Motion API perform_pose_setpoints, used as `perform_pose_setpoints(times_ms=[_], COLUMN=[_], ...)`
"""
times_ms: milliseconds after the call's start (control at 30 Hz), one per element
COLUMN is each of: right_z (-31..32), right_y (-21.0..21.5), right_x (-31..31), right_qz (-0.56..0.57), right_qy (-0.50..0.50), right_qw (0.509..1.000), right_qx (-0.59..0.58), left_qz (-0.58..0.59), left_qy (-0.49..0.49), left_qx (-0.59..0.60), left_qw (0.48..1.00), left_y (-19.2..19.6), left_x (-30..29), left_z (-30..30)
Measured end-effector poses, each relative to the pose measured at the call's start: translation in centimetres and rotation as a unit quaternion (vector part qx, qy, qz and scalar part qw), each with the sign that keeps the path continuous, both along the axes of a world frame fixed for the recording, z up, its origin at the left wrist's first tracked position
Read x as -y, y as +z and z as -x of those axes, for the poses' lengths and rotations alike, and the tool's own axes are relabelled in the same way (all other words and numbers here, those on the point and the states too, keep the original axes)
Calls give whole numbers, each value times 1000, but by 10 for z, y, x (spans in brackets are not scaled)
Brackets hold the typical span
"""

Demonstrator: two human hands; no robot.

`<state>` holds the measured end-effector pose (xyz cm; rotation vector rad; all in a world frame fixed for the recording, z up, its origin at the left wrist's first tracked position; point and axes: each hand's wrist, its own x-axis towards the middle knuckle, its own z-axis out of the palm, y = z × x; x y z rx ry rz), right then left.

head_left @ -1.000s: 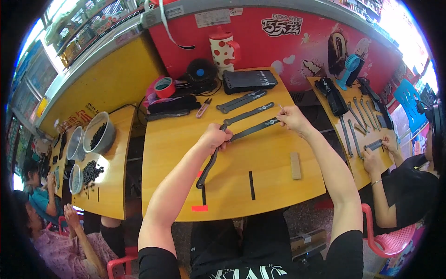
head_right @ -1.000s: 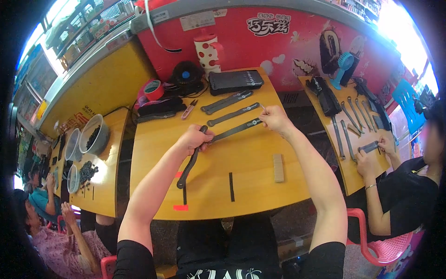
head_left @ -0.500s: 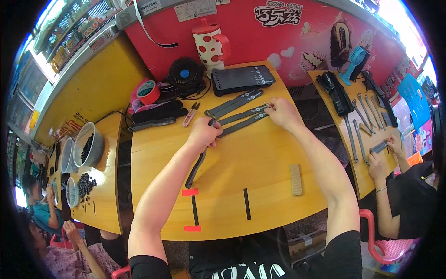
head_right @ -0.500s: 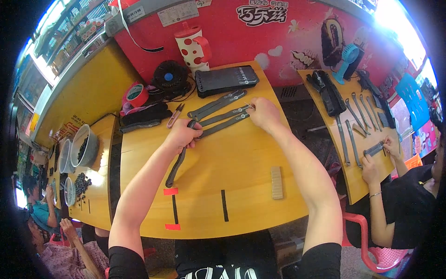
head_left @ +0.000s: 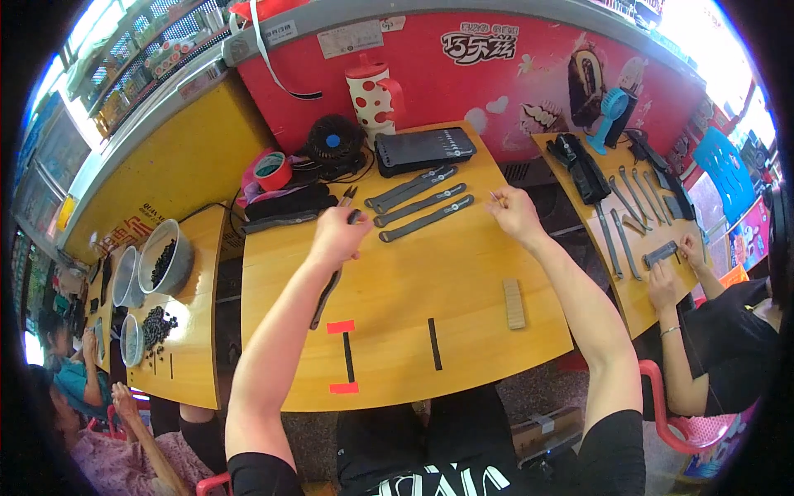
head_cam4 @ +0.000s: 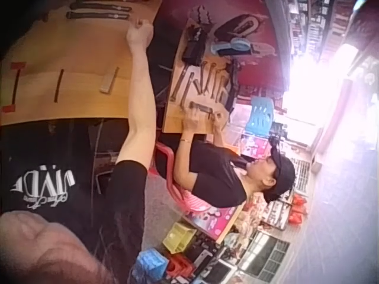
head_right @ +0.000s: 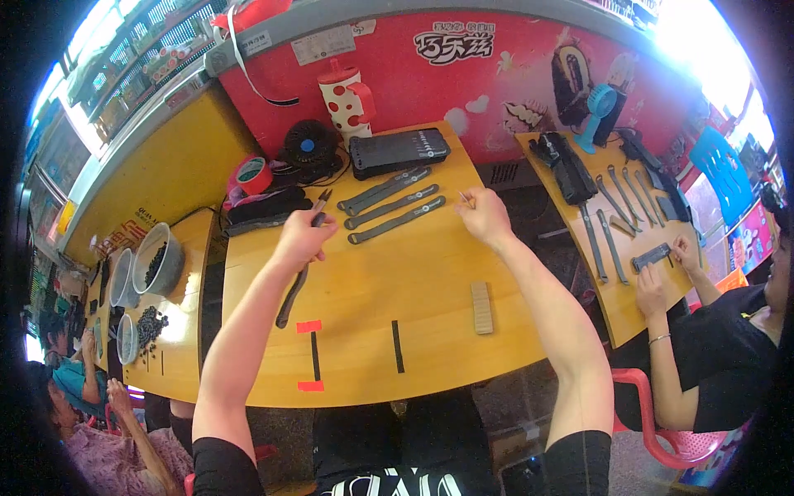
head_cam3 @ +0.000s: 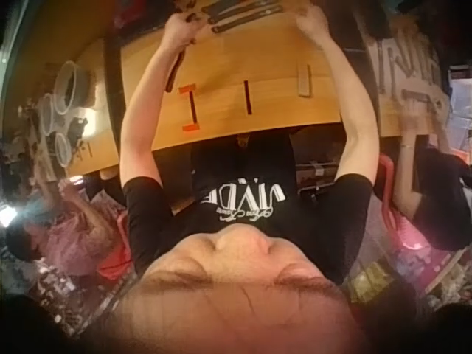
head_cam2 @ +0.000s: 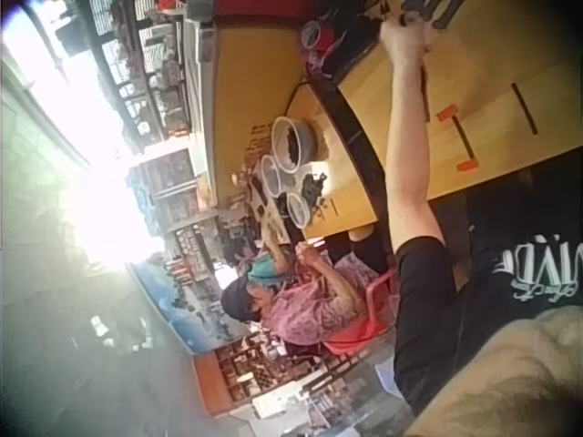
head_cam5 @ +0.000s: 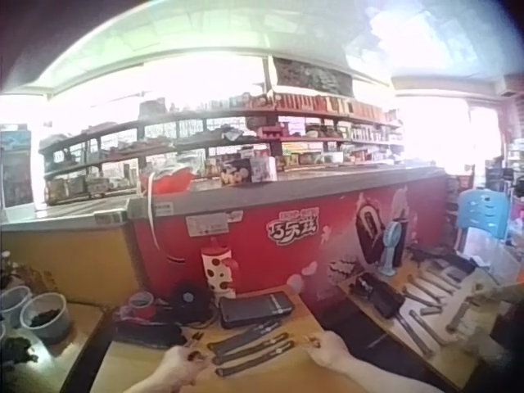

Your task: Assembling plastic or rubber straps by manually attaching small components and fasteners.

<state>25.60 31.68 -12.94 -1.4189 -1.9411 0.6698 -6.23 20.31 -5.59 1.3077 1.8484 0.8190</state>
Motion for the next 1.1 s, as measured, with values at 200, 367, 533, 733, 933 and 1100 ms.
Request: perform_pose_setpoints(times_ms=[200, 367, 533, 733, 933, 1100], right_z=[0, 27, 32, 41, 55, 55], right_y=[69, 54, 40, 62, 67, 60], right_x=[160, 318, 391, 399, 407, 410], right_qz=[145, 211, 159, 37, -117, -131], right_qy=[93, 222, 229, 232, 201, 190], right_qw=[967, 920, 925, 958, 971, 973], right_qx=[-187, -246, -256, -163, -60, -9], left_qz=[-69, -3, 52, 18, 18, 41], left_qy=[-131, -103, 65, 9, -29, -14], left_qx=[408, 686, 680, 674, 728, 718], left_qw=[901, 721, 729, 738, 684, 694], left_y=[55, -25, -39, -39, -37, -40], left_x=[128, 256, 342, 346, 346, 344], left_z=[-4, -64, -104, -92, -95, -97])
